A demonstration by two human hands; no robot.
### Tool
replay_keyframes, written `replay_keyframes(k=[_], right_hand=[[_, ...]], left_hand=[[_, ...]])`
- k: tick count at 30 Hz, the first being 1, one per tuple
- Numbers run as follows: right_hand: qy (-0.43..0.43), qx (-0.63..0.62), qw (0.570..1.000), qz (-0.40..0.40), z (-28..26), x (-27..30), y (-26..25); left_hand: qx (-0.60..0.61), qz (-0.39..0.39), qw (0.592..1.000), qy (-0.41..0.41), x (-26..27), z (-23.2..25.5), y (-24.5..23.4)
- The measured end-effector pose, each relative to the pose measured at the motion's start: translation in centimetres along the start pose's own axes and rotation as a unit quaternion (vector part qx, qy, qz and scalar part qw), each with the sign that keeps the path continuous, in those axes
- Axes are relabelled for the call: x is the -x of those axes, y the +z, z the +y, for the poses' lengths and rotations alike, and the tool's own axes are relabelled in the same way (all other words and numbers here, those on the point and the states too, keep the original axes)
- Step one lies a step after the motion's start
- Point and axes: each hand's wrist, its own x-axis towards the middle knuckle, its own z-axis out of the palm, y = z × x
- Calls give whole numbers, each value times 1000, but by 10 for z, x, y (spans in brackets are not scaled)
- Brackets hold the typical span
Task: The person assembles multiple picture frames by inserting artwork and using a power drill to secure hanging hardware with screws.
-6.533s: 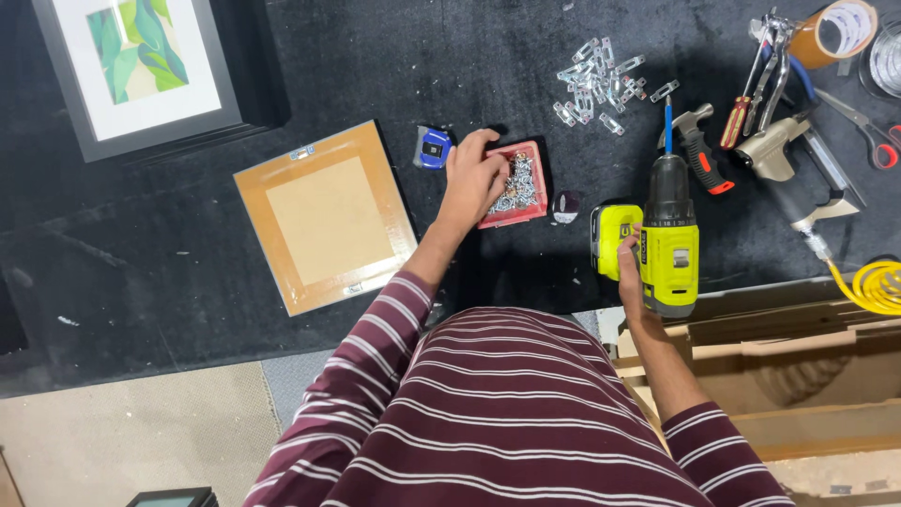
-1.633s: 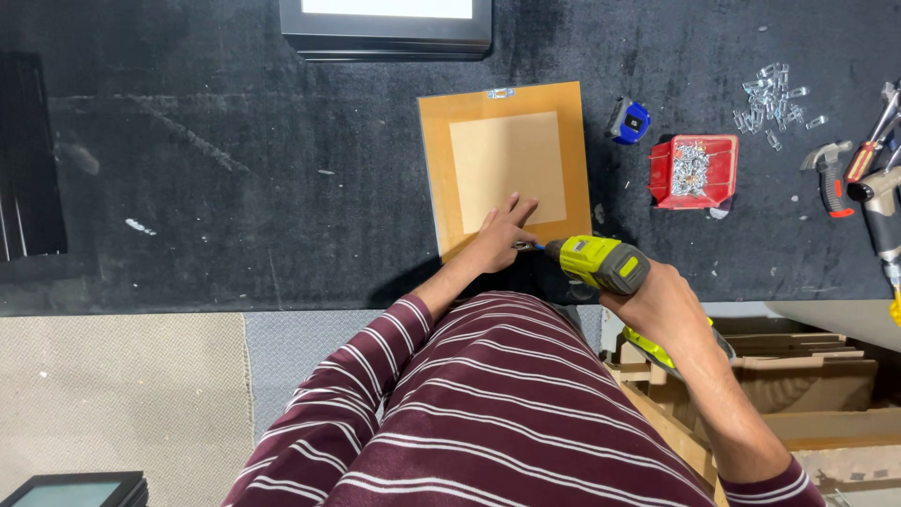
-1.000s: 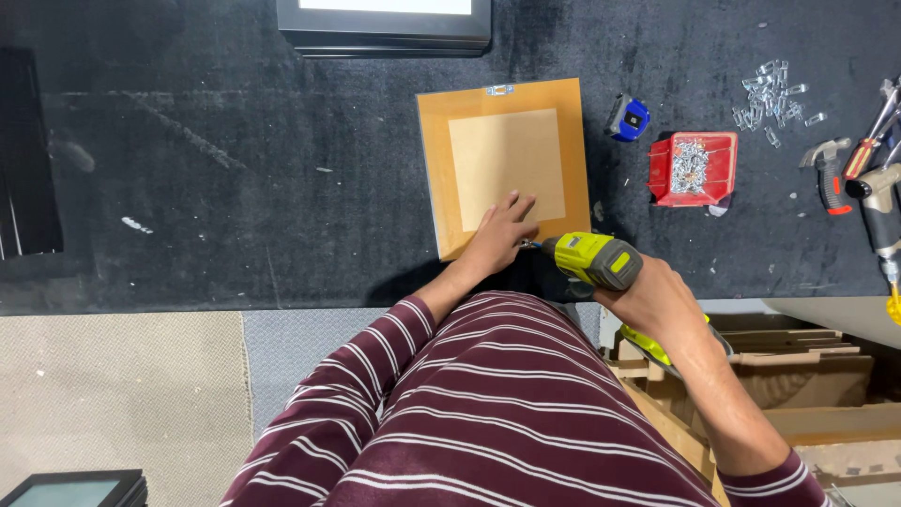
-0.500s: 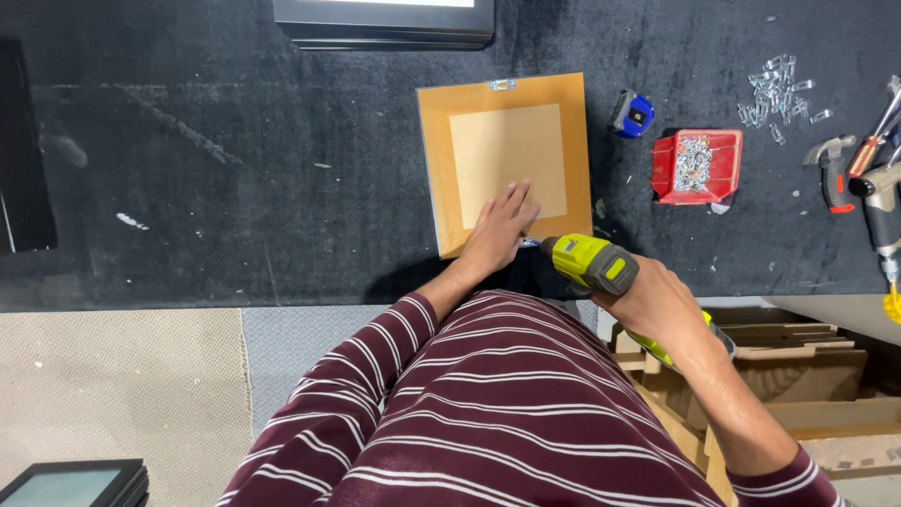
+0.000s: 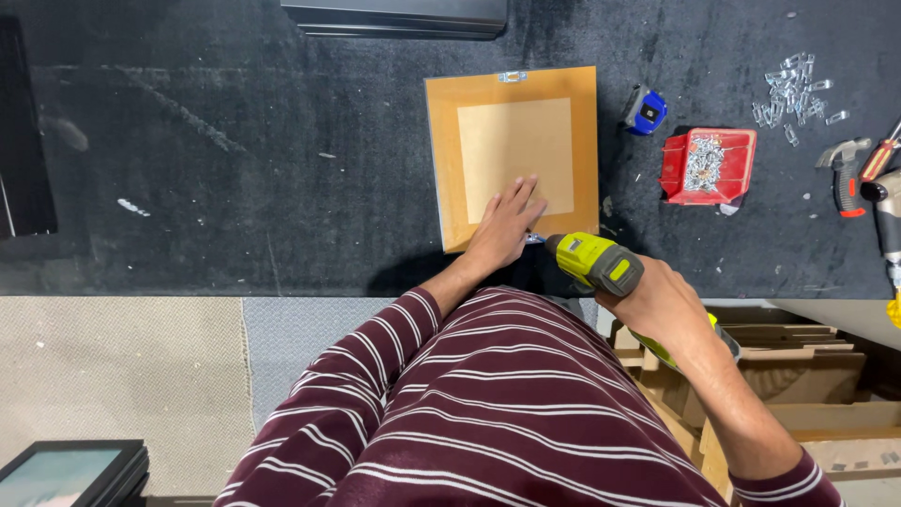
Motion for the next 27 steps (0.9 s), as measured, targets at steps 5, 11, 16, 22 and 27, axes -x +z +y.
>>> replay_keyframes(k=[5,11,16,22,27], right_hand=[[2,-1,1000,-4,1,-2,0],[12,-4,1000,-2,-5,-2,-1],[4,9,1000,-1,-5,-1,0],[1,20,1000,1,-7,-2,0],[-2,18,1000,1,-4,-6,3]], left_hand=[[-1,3,1000,-3,0,0,1],[-6,0,1000,-2,-2,-1,4],[-8,-1,1000,-3,0,0,1],[-4,-4,1000,-2,0,1,-1],[-10,-2,1000,1,0,-2,2]])
